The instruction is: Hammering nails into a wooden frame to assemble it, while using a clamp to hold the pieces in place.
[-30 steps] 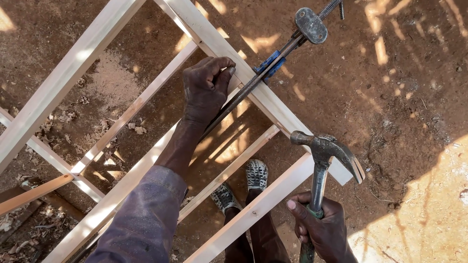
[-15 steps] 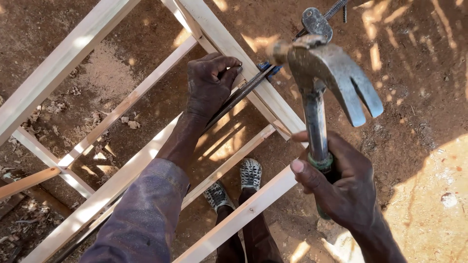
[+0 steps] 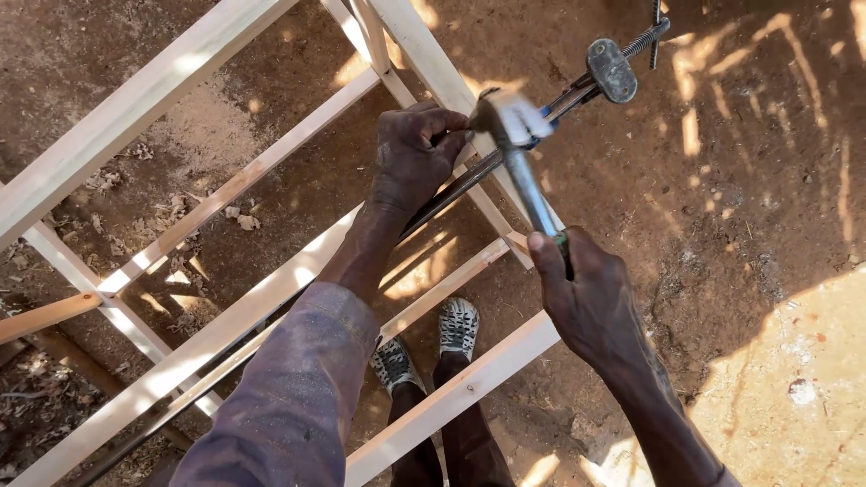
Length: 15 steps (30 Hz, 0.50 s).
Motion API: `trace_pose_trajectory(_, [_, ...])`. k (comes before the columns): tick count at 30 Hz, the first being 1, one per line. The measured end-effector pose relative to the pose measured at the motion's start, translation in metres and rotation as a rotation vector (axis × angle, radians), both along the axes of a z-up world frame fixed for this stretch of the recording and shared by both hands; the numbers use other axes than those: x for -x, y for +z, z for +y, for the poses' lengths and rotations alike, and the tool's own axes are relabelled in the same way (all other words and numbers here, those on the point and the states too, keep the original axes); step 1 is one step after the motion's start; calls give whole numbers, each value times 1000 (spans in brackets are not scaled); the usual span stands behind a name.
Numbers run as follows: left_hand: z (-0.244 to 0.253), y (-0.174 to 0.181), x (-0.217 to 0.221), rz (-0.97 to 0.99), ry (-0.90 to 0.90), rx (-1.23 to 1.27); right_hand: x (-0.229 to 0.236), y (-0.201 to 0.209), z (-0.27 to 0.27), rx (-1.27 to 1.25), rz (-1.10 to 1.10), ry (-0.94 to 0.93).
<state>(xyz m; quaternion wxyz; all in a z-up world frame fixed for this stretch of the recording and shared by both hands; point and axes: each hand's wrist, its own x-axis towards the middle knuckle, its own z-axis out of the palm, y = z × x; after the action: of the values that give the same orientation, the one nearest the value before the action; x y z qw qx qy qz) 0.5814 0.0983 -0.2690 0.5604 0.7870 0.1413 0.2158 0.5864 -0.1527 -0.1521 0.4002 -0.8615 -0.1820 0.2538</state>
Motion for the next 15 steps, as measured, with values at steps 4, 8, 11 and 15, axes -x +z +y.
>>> trace_pose_trajectory(4, [-3, 1, 6, -11, 24, 42, 5, -6, -8, 0, -5, 22])
trace_pose_trajectory(8, [-2, -8, -2, -23, 13, 36, 4, 14, 5, -52, -48, -2])
trace_pose_trajectory(11, [0, -9, -1, -7, 4, 4, 4, -16, -1, -65, -96, 20])
trace_pose_trajectory(15, [-2, -7, -4, -13, 13, 56, -4, -19, -1, 8, -99, 44])
